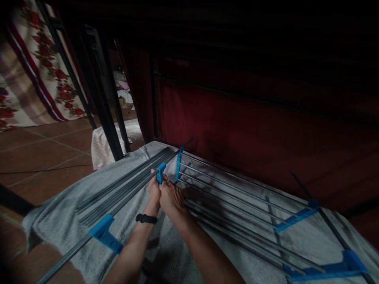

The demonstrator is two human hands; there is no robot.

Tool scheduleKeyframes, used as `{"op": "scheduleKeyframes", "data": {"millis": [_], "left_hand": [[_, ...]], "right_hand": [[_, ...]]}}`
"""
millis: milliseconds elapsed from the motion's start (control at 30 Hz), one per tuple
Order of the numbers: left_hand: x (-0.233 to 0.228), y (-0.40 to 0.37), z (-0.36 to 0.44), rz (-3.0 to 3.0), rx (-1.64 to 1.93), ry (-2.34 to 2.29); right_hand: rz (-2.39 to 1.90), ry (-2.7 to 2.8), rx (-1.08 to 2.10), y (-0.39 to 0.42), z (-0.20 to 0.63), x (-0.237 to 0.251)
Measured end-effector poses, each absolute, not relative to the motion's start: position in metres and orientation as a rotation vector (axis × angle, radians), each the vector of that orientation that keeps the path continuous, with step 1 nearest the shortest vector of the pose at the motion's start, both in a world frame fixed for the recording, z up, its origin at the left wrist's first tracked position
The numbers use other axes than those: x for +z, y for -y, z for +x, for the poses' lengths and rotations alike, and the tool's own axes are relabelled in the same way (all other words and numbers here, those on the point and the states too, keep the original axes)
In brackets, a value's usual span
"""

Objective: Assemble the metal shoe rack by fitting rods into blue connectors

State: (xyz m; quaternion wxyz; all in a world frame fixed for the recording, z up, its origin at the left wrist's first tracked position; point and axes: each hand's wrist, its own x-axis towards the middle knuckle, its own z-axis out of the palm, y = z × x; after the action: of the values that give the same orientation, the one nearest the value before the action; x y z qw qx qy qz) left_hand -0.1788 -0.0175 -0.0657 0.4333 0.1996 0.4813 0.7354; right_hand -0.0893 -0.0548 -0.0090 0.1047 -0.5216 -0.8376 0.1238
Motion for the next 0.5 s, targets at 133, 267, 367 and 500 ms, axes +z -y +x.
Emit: {"op": "scheduleKeyframes", "data": {"millis": [133, 267, 367, 500], "left_hand": [[-0.068, 0.016, -0.179, 0.494, 1.812, -1.171], [-0.074, 0.009, -0.178, 0.458, 1.844, -1.145], [-0.077, 0.006, -0.179, 0.477, 1.862, -1.162], [-0.08, 0.007, -0.179, 0.513, 1.88, -1.197]], "right_hand": [[-1.484, 2.49, 0.328, 0.054, -0.089, -0.014], [-1.453, 2.491, 0.328, 0.047, -0.083, -0.018], [-1.454, 2.49, 0.372, 0.044, -0.082, -0.021], [-1.47, 2.435, 0.396, 0.045, -0.082, -0.024]]}}
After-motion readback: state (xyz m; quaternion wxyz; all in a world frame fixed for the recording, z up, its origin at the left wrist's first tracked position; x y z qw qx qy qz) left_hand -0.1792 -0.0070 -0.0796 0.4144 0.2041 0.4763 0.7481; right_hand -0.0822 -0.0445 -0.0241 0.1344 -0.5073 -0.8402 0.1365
